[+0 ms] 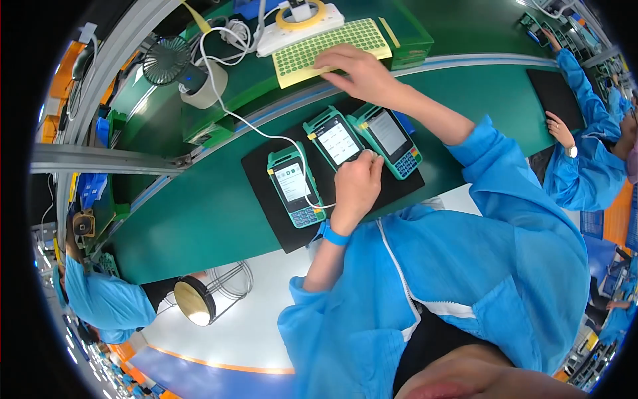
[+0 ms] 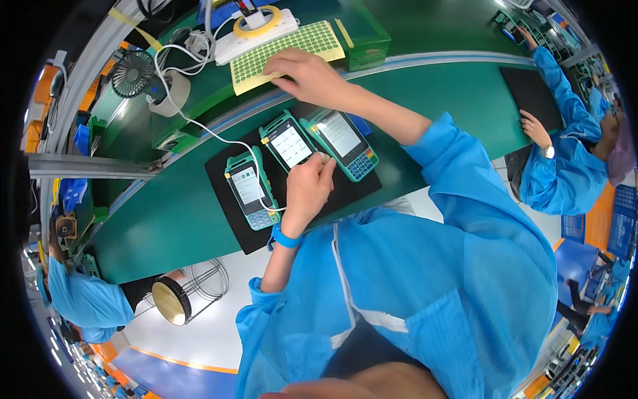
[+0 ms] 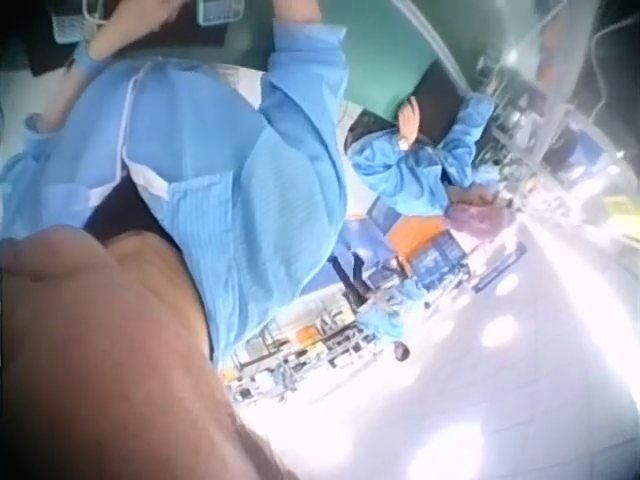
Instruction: The person tests handheld terminal devices on an assembly line by connecting a cable, tapping their screens, applying sticker labels onto them, and sliding the devices down the table.
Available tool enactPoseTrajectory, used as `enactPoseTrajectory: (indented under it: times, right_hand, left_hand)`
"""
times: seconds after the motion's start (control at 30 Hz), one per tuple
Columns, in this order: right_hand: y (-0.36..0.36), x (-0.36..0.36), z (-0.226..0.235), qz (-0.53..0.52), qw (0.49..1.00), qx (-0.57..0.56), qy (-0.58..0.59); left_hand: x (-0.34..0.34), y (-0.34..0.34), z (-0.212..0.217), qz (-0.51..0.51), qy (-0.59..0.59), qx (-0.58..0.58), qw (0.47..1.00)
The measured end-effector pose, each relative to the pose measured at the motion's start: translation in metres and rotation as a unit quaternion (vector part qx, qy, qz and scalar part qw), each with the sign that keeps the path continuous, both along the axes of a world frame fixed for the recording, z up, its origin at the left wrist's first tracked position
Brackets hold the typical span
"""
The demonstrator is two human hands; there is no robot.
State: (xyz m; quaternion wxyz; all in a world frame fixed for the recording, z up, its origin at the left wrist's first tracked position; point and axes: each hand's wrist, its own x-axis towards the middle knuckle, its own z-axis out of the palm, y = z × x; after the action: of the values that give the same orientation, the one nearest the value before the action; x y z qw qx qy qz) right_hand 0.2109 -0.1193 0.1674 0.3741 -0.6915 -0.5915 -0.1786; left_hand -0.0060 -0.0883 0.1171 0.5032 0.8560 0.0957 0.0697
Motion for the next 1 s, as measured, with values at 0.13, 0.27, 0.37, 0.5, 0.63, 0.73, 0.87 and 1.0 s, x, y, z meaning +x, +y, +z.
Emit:
enactPoseTrajectory:
  times: [0.13, 0.27, 0.37, 0.5, 0.63, 0.73, 0.87, 1.0]
  right_hand:
    - [0.055, 0.005, -0.001, 0.02, 0.999, 0.01, -0.036]
    - [0.07, 0.005, -0.008, -0.014, 0.997, -0.072, 0.007]
    - [0.064, 0.007, -0.014, 0.011, 0.999, -0.047, -0.017]
    - [0.059, 0.003, -0.013, 0.003, 0.999, -0.034, -0.013]
    - [0.059, 0.002, -0.013, 0.002, 0.999, -0.016, -0.049]
    - [0.058, 0.002, -0.01, 0.0, 0.999, -0.035, -0.022]
    - [0.046, -0.008, -0.007, 0.025, 0.998, -0.029, 0.06]
    - [0.003, -0.013, 0.006, 0.062, 0.985, -0.061, 0.149]
  left_hand:
    - [0.001, -0.001, -0.002, 0.001, -0.003, 0.021, 1.0]
    - [0.0, -0.002, -0.004, 0.005, -0.032, 0.031, 0.999]
    - [-0.001, -0.003, -0.003, 0.004, -0.038, 0.063, 0.997]
    - [0.0, -0.001, -0.006, 0.012, -0.056, 0.067, 0.996]
    - [0.0, -0.001, -0.005, 0.01, -0.056, 0.07, 0.996]
    - [0.0, -0.003, -0.005, 0.017, -0.069, 0.068, 0.995]
    - [0.004, -0.009, -0.004, 0.013, -0.066, 0.034, 0.997]
    - [0.011, -0.021, 0.004, 0.035, -0.1, 0.059, 0.993]
